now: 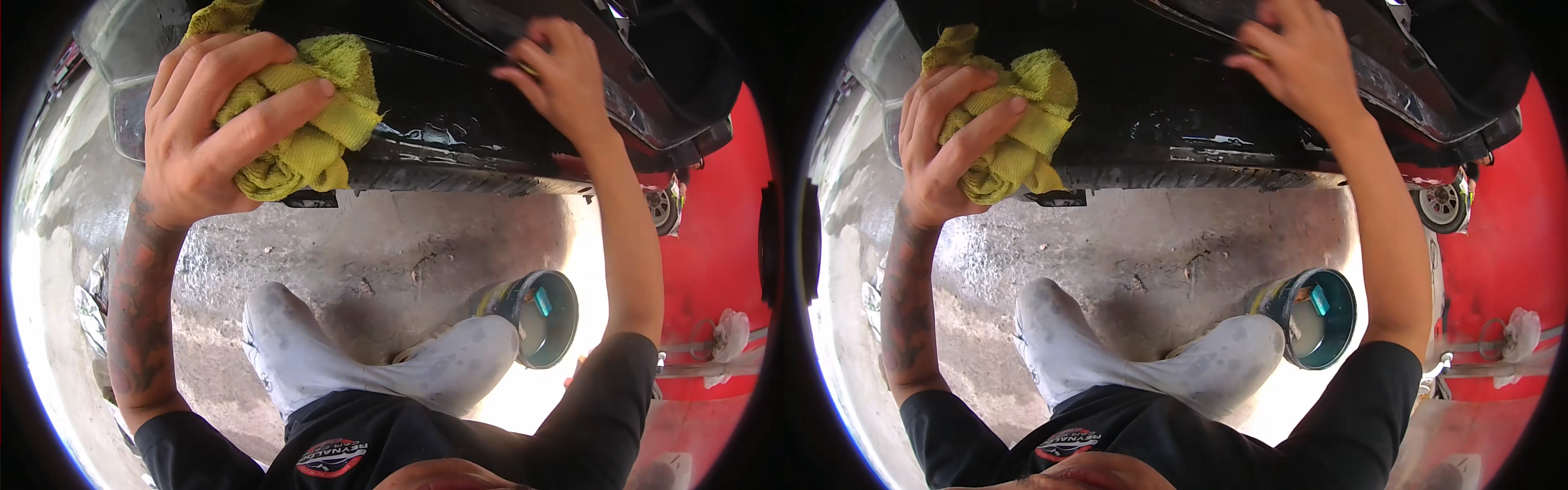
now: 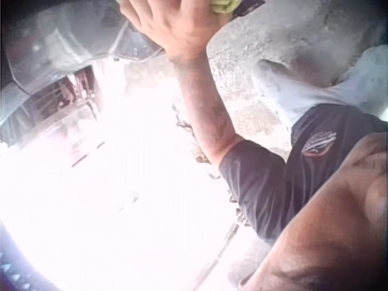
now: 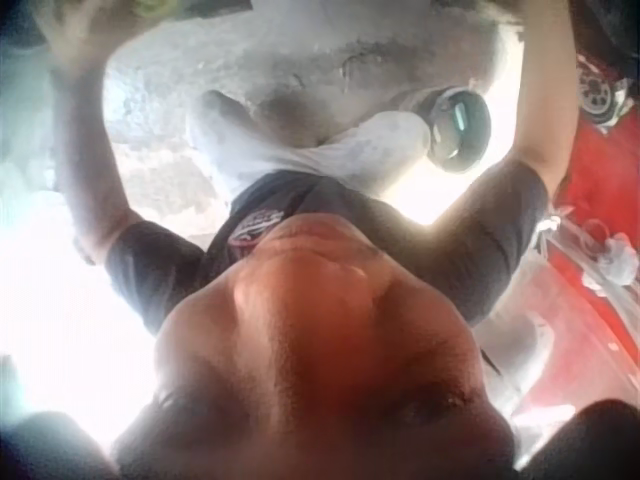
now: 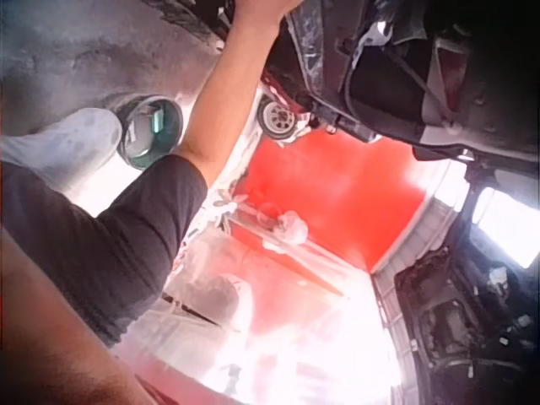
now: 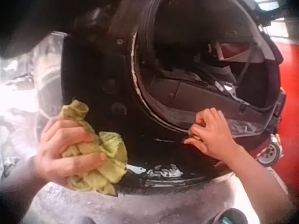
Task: Wet sanding a car bumper area using a sanding block and water from a bucket.
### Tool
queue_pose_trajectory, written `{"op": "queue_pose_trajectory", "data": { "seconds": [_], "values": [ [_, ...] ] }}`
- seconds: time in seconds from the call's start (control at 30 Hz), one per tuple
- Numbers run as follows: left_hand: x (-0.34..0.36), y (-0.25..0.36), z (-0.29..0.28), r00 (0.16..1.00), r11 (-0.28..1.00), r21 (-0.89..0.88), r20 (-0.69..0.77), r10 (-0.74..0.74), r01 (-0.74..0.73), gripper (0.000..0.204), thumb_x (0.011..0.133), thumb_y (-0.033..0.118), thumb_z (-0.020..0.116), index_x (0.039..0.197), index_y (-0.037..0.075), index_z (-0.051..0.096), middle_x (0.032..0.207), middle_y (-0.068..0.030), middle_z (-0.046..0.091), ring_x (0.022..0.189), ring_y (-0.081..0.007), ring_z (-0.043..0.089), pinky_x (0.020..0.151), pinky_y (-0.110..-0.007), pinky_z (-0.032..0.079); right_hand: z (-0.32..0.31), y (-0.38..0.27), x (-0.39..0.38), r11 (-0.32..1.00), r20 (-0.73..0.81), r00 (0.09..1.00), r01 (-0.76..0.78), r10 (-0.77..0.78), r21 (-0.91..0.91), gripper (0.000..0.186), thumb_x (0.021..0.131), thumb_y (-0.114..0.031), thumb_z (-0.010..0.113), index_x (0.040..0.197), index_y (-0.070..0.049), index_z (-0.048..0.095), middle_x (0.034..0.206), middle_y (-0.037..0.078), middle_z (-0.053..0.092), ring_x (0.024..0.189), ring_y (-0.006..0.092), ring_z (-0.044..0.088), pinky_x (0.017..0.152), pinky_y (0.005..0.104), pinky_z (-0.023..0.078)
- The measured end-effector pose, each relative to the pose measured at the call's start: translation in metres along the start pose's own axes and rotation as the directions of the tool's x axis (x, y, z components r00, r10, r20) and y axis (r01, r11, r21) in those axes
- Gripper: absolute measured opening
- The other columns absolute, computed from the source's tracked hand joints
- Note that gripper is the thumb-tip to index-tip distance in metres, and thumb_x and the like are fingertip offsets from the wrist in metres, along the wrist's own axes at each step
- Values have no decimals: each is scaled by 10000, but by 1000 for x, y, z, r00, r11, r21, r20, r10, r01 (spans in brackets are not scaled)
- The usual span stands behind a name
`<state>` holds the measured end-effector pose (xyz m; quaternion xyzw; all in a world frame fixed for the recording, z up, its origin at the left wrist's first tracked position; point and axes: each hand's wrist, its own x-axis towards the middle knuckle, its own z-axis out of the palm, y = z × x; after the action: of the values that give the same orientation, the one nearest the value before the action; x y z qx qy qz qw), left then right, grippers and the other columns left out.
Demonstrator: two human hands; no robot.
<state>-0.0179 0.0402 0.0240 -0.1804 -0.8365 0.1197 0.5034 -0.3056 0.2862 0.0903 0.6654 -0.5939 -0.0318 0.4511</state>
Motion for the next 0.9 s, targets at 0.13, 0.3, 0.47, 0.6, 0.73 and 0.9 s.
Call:
{"op": "queue_pose_trajectory", "data": {
  "seconds": [0.13,0.3,0.47,0.6,0.73,0.9],
  "values": [
    [7,3,6,1000,1000,24,5,4,-4,604,606,306,894,1161,173,695,1146,-123,649,1035,-322,655,902,-445,505,5,-5,2,999,-89,995,-35,37,24,289,722,-358,829,822,-141,665,947,56,535,896,268,546,753,406,423],
    [2,0,0,1000,1000,24,7,-1,1,594,618,304,893,1161,171,692,1150,-122,651,1034,-319,655,905,-445,503,13,-67,89,974,-244,969,26,30,224,205,739,-207,796,823,-102,642,942,87,499,903,274,499,753,407,387],
    [-1,-1,-4,1000,1000,26,21,4,-5,605,618,298,891,1173,171,687,1166,-123,648,1038,-321,656,909,-444,501,4,-15,2,999,-102,994,-44,46,20,258,719,-325,831,794,-153,654,889,31,524,845,250,543,700,414,401],
    [7,2,2,999,1000,28,36,1,-2,622,614,297,894,1187,176,683,1181,-123,645,1053,-317,653,915,-444,499,6,-17,18,998,-134,991,30,-23,48,260,726,-343,825,816,-164,659,902,15,531,873,233,542,714,392,381],
    [4,1,0,999,1000,24,45,-18,16,628,603,289,901,1183,178,686,1178,-120,644,1067,-313,650,920,-446,498,15,-69,85,985,-251,967,-6,50,172,228,741,-230,802,801,-104,622,913,81,501,890,274,494,747,405,389],
    [-2,1,-5,999,999,32,30,-22,21,641,590,285,904,1183,175,686,1177,-116,645,1068,-314,652,926,-447,497,-1,-27,16,988,-69,990,-114,121,102,237,717,-220,819,793,-103,629,895,83,497,854,288,497,725,411,391]
  ]
}}
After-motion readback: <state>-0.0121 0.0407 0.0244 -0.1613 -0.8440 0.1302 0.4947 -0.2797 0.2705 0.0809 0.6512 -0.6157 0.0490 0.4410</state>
